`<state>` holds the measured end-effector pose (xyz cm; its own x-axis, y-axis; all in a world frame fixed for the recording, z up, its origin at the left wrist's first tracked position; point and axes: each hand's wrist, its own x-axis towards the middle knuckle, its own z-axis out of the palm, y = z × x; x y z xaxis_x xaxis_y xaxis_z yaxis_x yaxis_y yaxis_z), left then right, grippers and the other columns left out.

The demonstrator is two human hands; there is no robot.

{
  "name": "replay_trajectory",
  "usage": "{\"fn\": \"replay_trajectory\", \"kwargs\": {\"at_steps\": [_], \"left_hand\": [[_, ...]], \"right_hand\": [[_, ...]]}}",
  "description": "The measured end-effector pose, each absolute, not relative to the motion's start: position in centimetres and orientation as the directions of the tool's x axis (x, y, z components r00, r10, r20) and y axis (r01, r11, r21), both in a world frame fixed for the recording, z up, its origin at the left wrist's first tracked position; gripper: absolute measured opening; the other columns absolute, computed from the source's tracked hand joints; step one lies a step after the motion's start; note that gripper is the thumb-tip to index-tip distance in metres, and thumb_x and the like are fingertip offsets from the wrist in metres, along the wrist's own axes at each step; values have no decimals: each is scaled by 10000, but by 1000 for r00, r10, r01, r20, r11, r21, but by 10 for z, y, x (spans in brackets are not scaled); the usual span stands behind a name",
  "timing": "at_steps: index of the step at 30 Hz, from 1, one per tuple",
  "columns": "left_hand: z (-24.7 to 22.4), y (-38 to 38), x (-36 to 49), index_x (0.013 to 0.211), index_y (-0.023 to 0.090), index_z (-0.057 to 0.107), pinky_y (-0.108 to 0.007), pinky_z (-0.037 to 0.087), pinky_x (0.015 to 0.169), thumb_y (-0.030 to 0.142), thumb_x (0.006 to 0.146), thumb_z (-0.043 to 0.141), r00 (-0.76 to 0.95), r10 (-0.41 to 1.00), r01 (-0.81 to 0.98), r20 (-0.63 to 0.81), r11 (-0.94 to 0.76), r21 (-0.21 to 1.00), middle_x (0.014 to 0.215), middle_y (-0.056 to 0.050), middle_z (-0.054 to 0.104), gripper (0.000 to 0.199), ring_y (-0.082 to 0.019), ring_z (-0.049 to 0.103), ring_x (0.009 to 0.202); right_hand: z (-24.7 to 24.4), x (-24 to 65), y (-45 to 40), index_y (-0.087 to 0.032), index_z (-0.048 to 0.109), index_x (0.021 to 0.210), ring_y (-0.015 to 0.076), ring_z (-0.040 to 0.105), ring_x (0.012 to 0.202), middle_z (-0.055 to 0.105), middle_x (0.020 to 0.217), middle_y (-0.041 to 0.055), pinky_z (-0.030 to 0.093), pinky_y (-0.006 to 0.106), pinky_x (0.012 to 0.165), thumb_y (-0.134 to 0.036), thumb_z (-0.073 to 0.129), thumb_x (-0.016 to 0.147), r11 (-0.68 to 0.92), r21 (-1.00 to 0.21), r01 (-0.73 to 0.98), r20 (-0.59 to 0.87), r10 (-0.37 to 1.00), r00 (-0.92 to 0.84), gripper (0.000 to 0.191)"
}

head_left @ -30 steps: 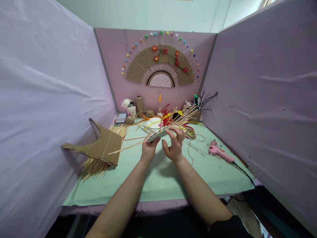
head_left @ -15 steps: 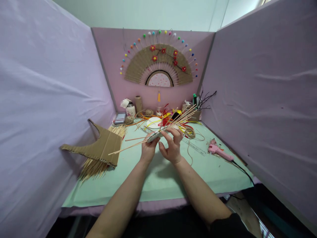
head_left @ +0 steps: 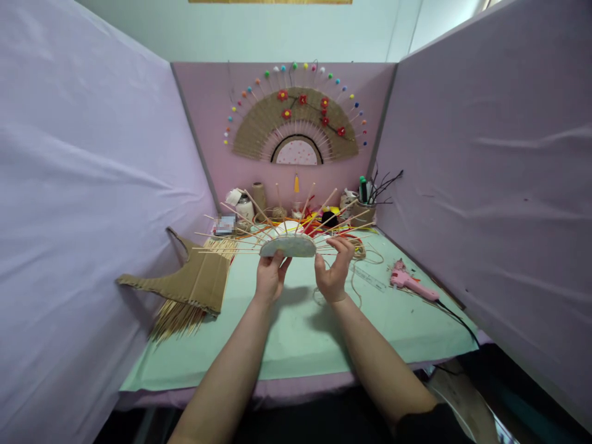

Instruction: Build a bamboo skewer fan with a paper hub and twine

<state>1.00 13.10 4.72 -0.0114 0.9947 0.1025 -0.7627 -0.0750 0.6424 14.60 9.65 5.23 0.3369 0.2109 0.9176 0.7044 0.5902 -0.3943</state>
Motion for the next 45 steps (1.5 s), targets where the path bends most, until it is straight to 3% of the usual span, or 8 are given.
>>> {"fn": "replay_trajectory", "kwargs": {"at_steps": [7, 14, 21, 26, 30, 38, 42, 45], "left_hand": [[65, 137, 17, 858, 208, 654, -348, 458, 986, 99, 587, 868, 72, 997, -793, 42, 32, 608, 880, 41, 716, 362, -115, 660, 881], [87, 133, 44, 903, 193, 659, -252, 521, 834, 55, 687, 794, 135, 990, -854, 31, 100, 511, 873, 19, 731, 289, -98, 675, 798], [59, 130, 51, 949, 189, 656, -307, 530, 954, 35, 737, 750, 146, 989, -867, -10, 133, 481, 926, 4, 727, 278, -124, 689, 889], [51, 124, 46, 972, 200, 643, -422, 580, 883, 151, 764, 776, 288, 956, -818, -51, 274, 506, 925, -21, 720, 252, -193, 707, 871], [49, 122, 45, 1062, 228, 638, -278, 606, 720, 179, 812, 740, 308, 948, -801, -74, 300, 518, 998, -29, 722, 274, -173, 710, 869], [49, 129, 41, 1108, 270, 636, -107, 550, 551, 185, 864, 685, 349, 928, -790, -127, 365, 493, 1063, -3, 720, 262, -159, 695, 980], [49, 129, 39, 1072, 257, 650, -89, 531, 533, 209, 887, 661, 409, 903, -776, -130, 419, 471, 1026, -6, 726, 192, -151, 676, 1002], [47, 128, 39, 1103, 269, 657, -95, 522, 529, 230, 862, 695, 419, 903, -782, -91, 410, 470, 1067, -14, 726, 247, -152, 665, 1014]], "right_hand": [[61, 163, 71, -203, 547, 1095, 251, 533, 1083, 567, 1069, 95, 464, 468, 932, -254, 560, 869, 525, -482, 702, 876, 288, 386, 232], [47, 167, 61, -185, 523, 1180, 209, 643, 936, 650, 1052, 92, 522, 393, 860, -408, 651, 845, 427, -805, 412, 584, 688, 429, 422], [29, 154, 56, -196, 629, 975, 177, 654, 774, 704, 856, 45, 515, 309, 770, -366, 570, 895, 393, -811, 433, 537, 794, 285, 197], [20, 149, 56, -202, 642, 857, 171, 645, 768, 708, 822, 30, 485, 282, 754, -324, 535, 893, 337, -824, 455, 461, 865, 196, 166], [18, 146, 56, -200, 628, 752, 160, 605, 657, 683, 713, 14, 448, 268, 665, -378, 562, 870, 246, -848, 469, 382, 898, 220, 223], [40, 229, 37, -193, 679, 861, 190, 639, 697, 718, 776, 52, 464, 287, 671, -456, 525, 885, 86, -762, 642, 358, 882, 306, 306], [42, 316, 26, -143, 667, 1115, 249, 657, 964, 721, 1075, 151, 457, 336, 838, -278, 510, 876, -337, -470, 816, 275, 822, 498, 316], [36, 358, 26, -83, 710, 1042, 316, 644, 1014, 697, 1100, 240, 438, 367, 846, -207, 606, 785, -437, -390, 811, 189, 823, 535, 304]]}}
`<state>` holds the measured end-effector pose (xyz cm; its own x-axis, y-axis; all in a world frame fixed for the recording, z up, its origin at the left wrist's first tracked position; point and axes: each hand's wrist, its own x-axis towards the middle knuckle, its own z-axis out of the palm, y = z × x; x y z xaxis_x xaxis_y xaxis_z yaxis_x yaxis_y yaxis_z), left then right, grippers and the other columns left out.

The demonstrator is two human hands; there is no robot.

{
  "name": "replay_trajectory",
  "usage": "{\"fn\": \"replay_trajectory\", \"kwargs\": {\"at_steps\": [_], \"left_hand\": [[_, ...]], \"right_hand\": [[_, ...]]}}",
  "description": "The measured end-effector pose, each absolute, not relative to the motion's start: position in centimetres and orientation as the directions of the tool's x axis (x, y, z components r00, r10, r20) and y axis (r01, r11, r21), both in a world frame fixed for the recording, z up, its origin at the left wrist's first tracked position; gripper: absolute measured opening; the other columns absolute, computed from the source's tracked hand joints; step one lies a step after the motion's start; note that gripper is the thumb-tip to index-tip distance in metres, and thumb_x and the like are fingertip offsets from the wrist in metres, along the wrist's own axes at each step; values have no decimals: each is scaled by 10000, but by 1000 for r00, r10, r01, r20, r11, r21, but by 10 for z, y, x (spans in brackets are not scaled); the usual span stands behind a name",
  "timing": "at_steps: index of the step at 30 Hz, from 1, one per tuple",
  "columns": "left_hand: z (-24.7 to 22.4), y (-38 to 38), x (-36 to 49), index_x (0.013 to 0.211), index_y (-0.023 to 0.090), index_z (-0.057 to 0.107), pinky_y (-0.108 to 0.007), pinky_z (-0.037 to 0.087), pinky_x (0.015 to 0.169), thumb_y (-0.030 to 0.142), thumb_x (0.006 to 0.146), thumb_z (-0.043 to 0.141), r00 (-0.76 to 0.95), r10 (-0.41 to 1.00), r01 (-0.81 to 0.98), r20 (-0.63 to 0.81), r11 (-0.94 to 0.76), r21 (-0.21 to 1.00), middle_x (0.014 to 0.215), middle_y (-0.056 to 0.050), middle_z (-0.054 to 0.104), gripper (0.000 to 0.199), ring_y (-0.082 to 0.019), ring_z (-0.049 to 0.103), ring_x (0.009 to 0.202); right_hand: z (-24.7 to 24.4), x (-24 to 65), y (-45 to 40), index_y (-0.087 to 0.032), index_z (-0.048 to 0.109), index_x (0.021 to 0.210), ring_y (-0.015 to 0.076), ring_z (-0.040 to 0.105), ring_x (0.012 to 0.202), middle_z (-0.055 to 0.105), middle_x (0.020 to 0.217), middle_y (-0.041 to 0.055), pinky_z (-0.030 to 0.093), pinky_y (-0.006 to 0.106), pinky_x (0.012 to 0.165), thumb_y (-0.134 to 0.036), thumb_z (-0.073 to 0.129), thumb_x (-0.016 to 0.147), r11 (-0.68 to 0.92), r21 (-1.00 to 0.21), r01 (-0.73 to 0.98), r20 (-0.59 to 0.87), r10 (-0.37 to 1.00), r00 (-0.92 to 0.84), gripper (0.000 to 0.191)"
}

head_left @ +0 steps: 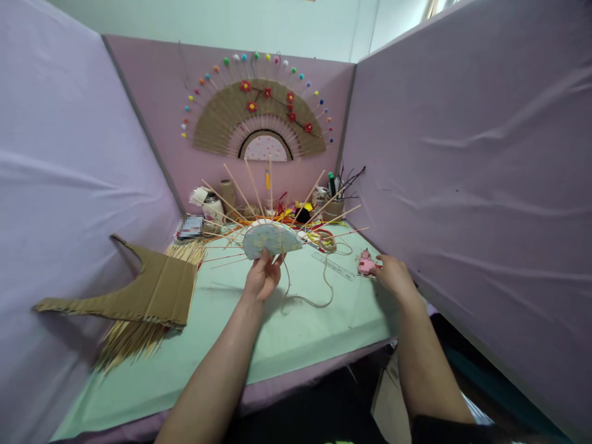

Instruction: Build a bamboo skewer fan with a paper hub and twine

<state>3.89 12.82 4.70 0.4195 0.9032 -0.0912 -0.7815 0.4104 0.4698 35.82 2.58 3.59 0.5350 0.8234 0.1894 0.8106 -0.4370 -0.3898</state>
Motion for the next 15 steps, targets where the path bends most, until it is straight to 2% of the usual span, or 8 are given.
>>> {"fn": "replay_trajectory", "kwargs": {"at_steps": [4, 8, 11, 13, 15], "left_hand": [[45, 129, 39, 1108, 284, 666, -107, 506, 528, 236, 808, 757, 409, 908, -781, -90, 400, 480, 1071, -14, 732, 317, -158, 661, 1026], [45, 131, 38, 1102, 278, 666, -114, 495, 536, 240, 813, 755, 398, 913, -780, -95, 391, 489, 1052, -12, 733, 305, -150, 661, 1014], [45, 131, 38, 1048, 261, 672, -114, 494, 539, 237, 811, 756, 383, 917, -785, -110, 385, 485, 1024, -11, 733, 253, -149, 663, 1012], [45, 132, 38, 1029, 255, 672, -112, 494, 539, 226, 812, 753, 375, 920, -790, -114, 382, 480, 1025, -8, 732, 234, -147, 664, 1011], [45, 132, 39, 1017, 250, 670, -114, 503, 549, 210, 816, 747, 362, 926, -799, -110, 368, 475, 998, -2, 732, 219, -144, 671, 995]], "right_hand": [[26, 376, 36, -130, 754, 869, 289, 666, 910, 734, 941, 187, 435, 333, 783, -170, 656, 713, -457, -343, 821, 86, 855, 512, 188], [24, 380, 40, -136, 755, 844, 260, 660, 844, 734, 845, 142, 433, 311, 745, -160, 653, 682, -430, -365, 826, 66, 873, 484, 193], [30, 384, 33, -116, 741, 936, 246, 656, 832, 732, 873, 141, 445, 303, 729, -220, 622, 739, -385, -421, 821, 115, 875, 469, 252], [36, 387, 24, -112, 706, 1063, 244, 656, 890, 727, 993, 154, 463, 307, 752, -274, 566, 807, -355, -461, 814, 176, 862, 475, 334], [41, 386, 15, -126, 658, 1167, 240, 650, 955, 706, 1107, 156, 482, 318, 789, -349, 549, 842, -260, -579, 773, 261, 839, 478, 409]]}}
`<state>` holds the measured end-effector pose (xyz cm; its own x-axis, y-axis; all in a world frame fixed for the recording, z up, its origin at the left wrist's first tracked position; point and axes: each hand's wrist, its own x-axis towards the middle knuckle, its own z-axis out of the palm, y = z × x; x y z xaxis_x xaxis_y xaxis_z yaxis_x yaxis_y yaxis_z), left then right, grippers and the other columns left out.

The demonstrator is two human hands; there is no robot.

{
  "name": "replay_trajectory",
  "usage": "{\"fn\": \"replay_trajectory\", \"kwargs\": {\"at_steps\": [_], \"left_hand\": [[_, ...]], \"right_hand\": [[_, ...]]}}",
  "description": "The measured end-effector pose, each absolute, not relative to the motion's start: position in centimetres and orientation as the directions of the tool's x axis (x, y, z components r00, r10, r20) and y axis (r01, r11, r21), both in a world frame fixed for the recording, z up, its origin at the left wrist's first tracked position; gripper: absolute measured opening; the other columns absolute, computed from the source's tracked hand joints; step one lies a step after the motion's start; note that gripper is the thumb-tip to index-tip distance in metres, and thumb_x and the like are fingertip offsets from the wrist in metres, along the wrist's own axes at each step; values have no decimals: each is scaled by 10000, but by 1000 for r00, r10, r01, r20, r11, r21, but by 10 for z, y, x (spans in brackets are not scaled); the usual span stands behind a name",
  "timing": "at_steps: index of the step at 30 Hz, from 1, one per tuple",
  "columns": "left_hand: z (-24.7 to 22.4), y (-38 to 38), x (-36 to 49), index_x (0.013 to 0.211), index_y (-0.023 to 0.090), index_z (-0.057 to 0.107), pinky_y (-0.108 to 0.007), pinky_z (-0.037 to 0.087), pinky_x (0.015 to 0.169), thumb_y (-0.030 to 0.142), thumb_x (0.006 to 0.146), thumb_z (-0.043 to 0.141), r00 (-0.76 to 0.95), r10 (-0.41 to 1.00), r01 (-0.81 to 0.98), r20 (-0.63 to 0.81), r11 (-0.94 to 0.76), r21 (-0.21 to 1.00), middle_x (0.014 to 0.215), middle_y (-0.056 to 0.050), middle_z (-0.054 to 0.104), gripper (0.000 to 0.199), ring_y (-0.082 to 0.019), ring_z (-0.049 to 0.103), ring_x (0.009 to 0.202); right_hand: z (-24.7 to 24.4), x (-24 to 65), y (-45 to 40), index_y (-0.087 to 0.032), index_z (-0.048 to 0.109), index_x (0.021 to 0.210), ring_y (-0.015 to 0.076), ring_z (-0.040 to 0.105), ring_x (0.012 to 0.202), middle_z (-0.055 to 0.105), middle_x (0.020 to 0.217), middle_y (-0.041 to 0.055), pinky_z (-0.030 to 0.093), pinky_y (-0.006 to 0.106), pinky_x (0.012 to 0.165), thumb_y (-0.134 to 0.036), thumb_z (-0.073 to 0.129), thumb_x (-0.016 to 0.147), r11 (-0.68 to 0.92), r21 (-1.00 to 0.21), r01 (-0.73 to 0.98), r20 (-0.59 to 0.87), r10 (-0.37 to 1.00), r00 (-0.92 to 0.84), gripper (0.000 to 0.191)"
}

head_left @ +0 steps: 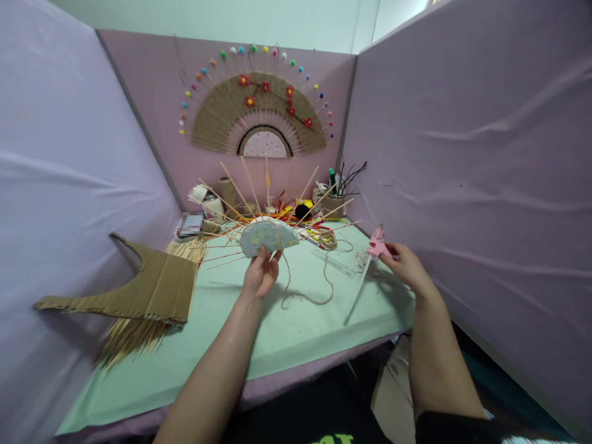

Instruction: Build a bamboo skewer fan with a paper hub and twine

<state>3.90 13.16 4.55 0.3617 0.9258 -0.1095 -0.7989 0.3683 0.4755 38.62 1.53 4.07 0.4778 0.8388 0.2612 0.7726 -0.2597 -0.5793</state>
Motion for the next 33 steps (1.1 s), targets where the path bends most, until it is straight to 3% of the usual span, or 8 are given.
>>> {"fn": "replay_trajectory", "kwargs": {"at_steps": [3, 5, 8, 11, 18, 22, 26, 33], "left_hand": [[47, 132, 40, 1000, 232, 666, -121, 525, 580, 186, 820, 737, 331, 938, -812, -104, 339, 475, 927, 6, 732, 198, -142, 688, 957], [48, 131, 42, 1007, 222, 664, -140, 547, 639, 169, 823, 732, 302, 947, -819, -107, 315, 480, 919, 4, 734, 203, -139, 696, 940], [48, 131, 44, 1008, 226, 660, -207, 572, 817, 141, 832, 716, 255, 962, -837, -100, 271, 475, 939, 3, 742, 204, -125, 704, 920], [47, 130, 44, 982, 230, 653, -251, 563, 906, 113, 835, 703, 241, 967, -853, -81, 251, 459, 928, 11, 745, 195, -121, 712, 903], [47, 126, 44, 1149, 244, 619, -283, 544, 969, 89, 781, 746, 275, 961, -851, -32, 259, 457, 1073, -11, 740, 420, -140, 713, 956], [47, 123, 45, 1073, 210, 644, -284, 549, 955, 79, 735, 782, 312, 950, -829, -1, 273, 489, 1003, -9, 748, 388, -133, 714, 903], [44, 121, 46, 943, 170, 669, -312, 532, 986, 77, 701, 806, 361, 932, -793, 7, 303, 529, 925, -26, 747, 293, -151, 709, 902], [42, 120, 46, 924, 148, 691, -349, 502, 1031, 72, 667, 826, 398, 917, -765, 12, 324, 557, 906, -40, 748, 300, -159, 708, 889]], "right_hand": [[45, 376, 4, -160, 640, 1173, 211, 647, 886, 710, 1072, 121, 507, 318, 748, -485, 608, 817, 8, -826, 564, 340, 805, 486, 483], [48, 360, -2, -180, 663, 1077, 172, 628, 768, 711, 977, 85, 503, 284, 652, -541, 644, 785, 142, -920, 365, 326, 795, 511, 465], [57, 328, -8, -184, 670, 913, 127, 579, 635, 697, 885, 64, 453, 233, 508, -549, 681, 744, 256, -965, 61, 245, 789, 563, 402], [70, 294, -16, -189, 672, 904, 101, 527, 555, 685, 822, 52, 407, 211, 436, -520, 725, 721, 295, -948, -117, 188, 819, 543, 381], [81, 246, -36, -194, 683, 942, 133, 567, 606, 689, 890, 86, 472, 246, 480, -583, 629, 834, 321, -947, 25, 299, 849, 436, 407], [81, 229, -40, -196, 695, 939, 166, 627, 695, 704, 917, 97, 536, 273, 572, -620, 646, 807, 296, -953, 60, 295, 874, 385, 447], [82, 218, -42, -181, 693, 902, 147, 565, 626, 672, 796, 75, 476, 254, 520, -604, 594, 852, 309, -936, 168, 349, 881, 319, 437], [86, 209, -43, -167, 664, 900, 124, 472, 519, 582, 659, 32, 400, 241, 435, -658, 552, 839, 293, -927, 235, 355, 886, 297, 507]]}}
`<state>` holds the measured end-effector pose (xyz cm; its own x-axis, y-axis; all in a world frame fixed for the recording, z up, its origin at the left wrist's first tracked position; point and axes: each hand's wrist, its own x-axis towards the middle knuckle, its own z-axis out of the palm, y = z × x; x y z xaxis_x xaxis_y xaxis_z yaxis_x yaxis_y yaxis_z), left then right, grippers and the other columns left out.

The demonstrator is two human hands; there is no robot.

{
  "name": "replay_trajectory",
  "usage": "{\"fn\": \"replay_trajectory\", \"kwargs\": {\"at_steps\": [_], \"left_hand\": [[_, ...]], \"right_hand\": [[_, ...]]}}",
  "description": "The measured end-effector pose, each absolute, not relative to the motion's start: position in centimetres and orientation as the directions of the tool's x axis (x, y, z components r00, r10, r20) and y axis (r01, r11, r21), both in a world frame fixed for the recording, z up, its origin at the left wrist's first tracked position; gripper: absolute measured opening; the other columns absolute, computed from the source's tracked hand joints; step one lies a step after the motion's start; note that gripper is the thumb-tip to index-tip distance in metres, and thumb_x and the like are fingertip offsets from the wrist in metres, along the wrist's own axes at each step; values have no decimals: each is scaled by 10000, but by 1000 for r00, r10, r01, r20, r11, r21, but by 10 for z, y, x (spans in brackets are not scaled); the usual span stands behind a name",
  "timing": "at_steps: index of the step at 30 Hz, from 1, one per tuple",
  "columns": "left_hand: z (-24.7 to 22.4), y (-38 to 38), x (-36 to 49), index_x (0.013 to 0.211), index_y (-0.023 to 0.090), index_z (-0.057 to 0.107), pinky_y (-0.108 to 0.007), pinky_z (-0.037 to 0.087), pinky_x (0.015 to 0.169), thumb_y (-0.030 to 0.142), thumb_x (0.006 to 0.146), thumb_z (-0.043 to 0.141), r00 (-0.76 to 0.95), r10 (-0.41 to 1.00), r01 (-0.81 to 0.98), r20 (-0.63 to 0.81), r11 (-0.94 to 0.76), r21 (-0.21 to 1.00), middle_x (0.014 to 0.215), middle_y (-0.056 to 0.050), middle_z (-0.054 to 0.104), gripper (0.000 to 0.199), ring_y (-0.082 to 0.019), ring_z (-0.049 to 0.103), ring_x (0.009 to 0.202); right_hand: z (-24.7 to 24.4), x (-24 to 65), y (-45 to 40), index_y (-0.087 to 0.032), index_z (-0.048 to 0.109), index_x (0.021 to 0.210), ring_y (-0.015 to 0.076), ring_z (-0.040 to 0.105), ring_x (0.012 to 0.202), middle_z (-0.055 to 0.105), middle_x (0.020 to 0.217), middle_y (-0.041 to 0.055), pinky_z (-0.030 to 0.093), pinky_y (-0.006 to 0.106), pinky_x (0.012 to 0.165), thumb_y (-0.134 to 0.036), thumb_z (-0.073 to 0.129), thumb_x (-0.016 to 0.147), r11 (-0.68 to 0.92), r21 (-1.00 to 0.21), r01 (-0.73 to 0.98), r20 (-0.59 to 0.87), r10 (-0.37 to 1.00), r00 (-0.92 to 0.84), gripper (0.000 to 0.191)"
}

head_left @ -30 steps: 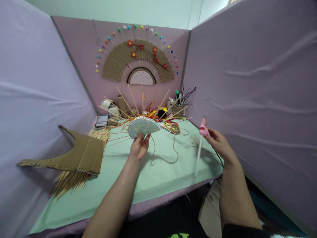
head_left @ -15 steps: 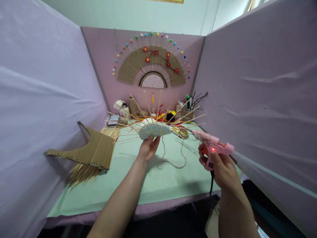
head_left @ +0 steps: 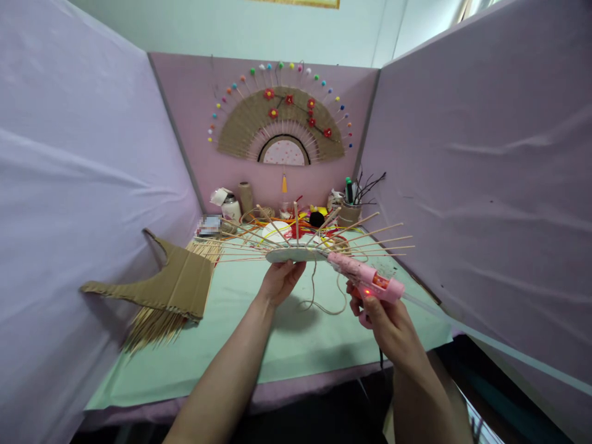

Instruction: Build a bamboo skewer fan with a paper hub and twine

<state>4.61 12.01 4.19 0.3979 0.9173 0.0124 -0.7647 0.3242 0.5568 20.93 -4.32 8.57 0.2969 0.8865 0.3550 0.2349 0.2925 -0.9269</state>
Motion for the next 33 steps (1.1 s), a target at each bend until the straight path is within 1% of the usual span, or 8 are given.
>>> {"fn": "replay_trajectory", "kwargs": {"at_steps": [5, 12, 17, 21, 25, 28, 30, 33], "left_hand": [[42, 119, 47, 913, 135, 702, -355, 500, 1030, 70, 661, 834, 408, 913, -759, 14, 331, 560, 932, -59, 752, 291, -166, 708, 885], [43, 117, 47, 867, 125, 714, -334, 525, 976, 82, 621, 864, 412, 911, -755, 32, 322, 571, 870, -54, 754, 291, -155, 707, 828], [43, 117, 48, 870, 133, 716, -351, 509, 1001, 66, 634, 849, 404, 915, -752, 24, 317, 578, 860, -46, 751, 279, -152, 705, 822], [43, 117, 48, 859, 132, 716, -335, 524, 978, 83, 615, 868, 415, 909, -752, 38, 319, 576, 869, -45, 757, 291, -150, 708, 821], [44, 116, 47, 867, 129, 717, -323, 533, 961, 109, 570, 902, 422, 905, -754, 49, 321, 574, 872, -39, 762, 350, -151, 712, 820], [44, 116, 47, 864, 123, 722, -282, 552, 902, 140, 532, 928, 433, 900, -751, 58, 324, 575, 857, -41, 764, 390, -143, 713, 804], [43, 116, 47, 858, 120, 727, -264, 557, 877, 152, 528, 932, 437, 897, -749, 64, 324, 577, 859, -43, 765, 390, -142, 714, 811], [42, 117, 47, 861, 117, 729, -266, 554, 887, 158, 528, 934, 441, 895, -750, 72, 322, 578, 875, -49, 767, 392, -148, 714, 836]], "right_hand": [[85, 209, -43, -172, 659, 884, 111, 426, 486, 551, 640, 17, 377, 239, 416, -661, 536, 845, 288, -928, 236, 349, 893, 284, 506], [79, 211, -42, -170, 665, 933, 125, 475, 546, 580, 698, 34, 400, 240, 453, -621, 550, 861, 272, -940, 208, 324, 901, 290, 471], [77, 211, -42, -168, 661, 929, 130, 478, 563, 577, 697, 38, 395, 239, 457, -642, 562, 845, 263, -947, 187, 309, 906, 291, 492], [75, 211, -42, -169, 648, 929, 133, 479, 575, 569, 697, 35, 397, 238, 465, -643, 560, 849, 257, -950, 177, 300, 907, 294, 488], [74, 212, -42, -159, 642, 956, 126, 468, 578, 568, 715, 35, 398, 239, 477, -631, 544, 868, 256, -951, 175, 297, 913, 280, 490], [75, 212, -42, -155, 641, 957, 125, 478, 597, 572, 728, 38, 397, 234, 487, -625, 539, 877, 268, -946, 183, 310, 911, 271, 487], [75, 211, -42, -154, 642, 948, 125, 482, 601, 570, 728, 38, 390, 231, 484, -626, 538, 879, 278, -943, 184, 320, 908, 270, 488], [75, 211, -42, -153, 638, 942, 123, 480, 597, 571, 732, 40, 383, 231, 477, -630, 541, 875, 285, -941, 182, 327, 906, 269, 491]]}}
